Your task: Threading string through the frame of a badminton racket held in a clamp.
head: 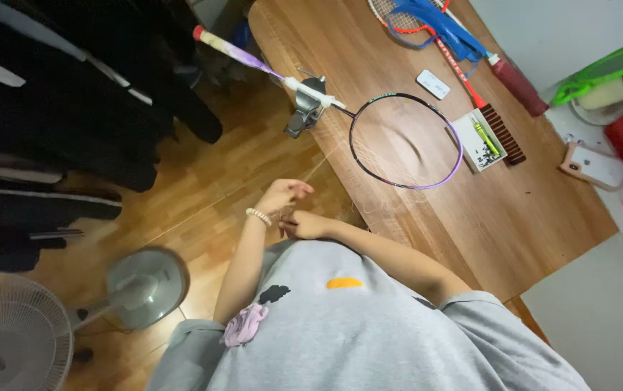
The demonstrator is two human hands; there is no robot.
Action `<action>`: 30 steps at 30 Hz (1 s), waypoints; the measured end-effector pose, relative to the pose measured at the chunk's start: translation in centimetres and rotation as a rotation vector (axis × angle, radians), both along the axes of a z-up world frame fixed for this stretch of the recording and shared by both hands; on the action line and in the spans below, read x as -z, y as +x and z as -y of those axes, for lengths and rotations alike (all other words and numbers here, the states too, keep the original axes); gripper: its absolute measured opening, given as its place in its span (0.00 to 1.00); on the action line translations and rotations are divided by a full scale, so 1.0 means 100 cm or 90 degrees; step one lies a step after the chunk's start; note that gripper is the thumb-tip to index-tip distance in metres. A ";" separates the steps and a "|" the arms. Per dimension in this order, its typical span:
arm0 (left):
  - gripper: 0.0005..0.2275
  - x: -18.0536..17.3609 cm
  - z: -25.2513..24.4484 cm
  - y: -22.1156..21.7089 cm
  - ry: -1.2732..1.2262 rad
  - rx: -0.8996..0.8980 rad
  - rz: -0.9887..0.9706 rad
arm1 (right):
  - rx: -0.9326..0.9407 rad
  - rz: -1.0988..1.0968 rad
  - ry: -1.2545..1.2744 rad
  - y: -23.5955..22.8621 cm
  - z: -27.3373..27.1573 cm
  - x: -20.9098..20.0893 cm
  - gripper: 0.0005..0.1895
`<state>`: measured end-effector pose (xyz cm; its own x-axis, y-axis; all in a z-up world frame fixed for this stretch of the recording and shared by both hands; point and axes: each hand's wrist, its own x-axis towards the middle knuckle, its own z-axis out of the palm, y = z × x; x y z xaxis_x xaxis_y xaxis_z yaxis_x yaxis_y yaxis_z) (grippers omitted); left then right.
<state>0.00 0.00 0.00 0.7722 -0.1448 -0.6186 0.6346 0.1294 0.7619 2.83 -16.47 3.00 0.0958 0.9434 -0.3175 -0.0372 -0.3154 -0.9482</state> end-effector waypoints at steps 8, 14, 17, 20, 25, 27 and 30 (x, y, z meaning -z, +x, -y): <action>0.13 -0.012 -0.076 -0.063 0.549 -0.314 0.028 | 0.586 -0.345 -0.008 0.081 0.010 -0.036 0.17; 0.09 -0.013 -0.076 -0.083 0.758 -0.213 -0.211 | 0.748 -0.665 0.188 0.101 0.004 0.033 0.15; 0.11 0.009 -0.076 -0.070 0.733 -0.083 -0.193 | 0.533 -0.476 0.214 0.063 0.001 0.051 0.14; 0.13 -0.006 -0.044 -0.025 0.479 -0.078 -0.072 | 0.306 -0.166 0.146 0.031 -0.003 0.051 0.13; 0.10 -0.047 -0.011 0.007 0.209 -0.030 0.079 | 0.037 -0.053 -0.053 0.012 -0.005 0.028 0.08; 0.09 -0.032 -0.016 0.006 0.302 -0.025 0.069 | 0.004 -0.015 -0.047 0.015 -0.003 0.030 0.12; 0.09 0.024 -0.064 -0.029 0.540 -0.138 0.043 | 0.333 -0.137 -0.069 0.032 -0.008 0.005 0.22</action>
<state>-2.93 6.39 -2.42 0.7683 0.4969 -0.4035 0.6118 -0.3847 0.6911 6.06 -15.71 2.46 0.4638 0.7489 -0.4734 -0.4031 -0.2975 -0.8655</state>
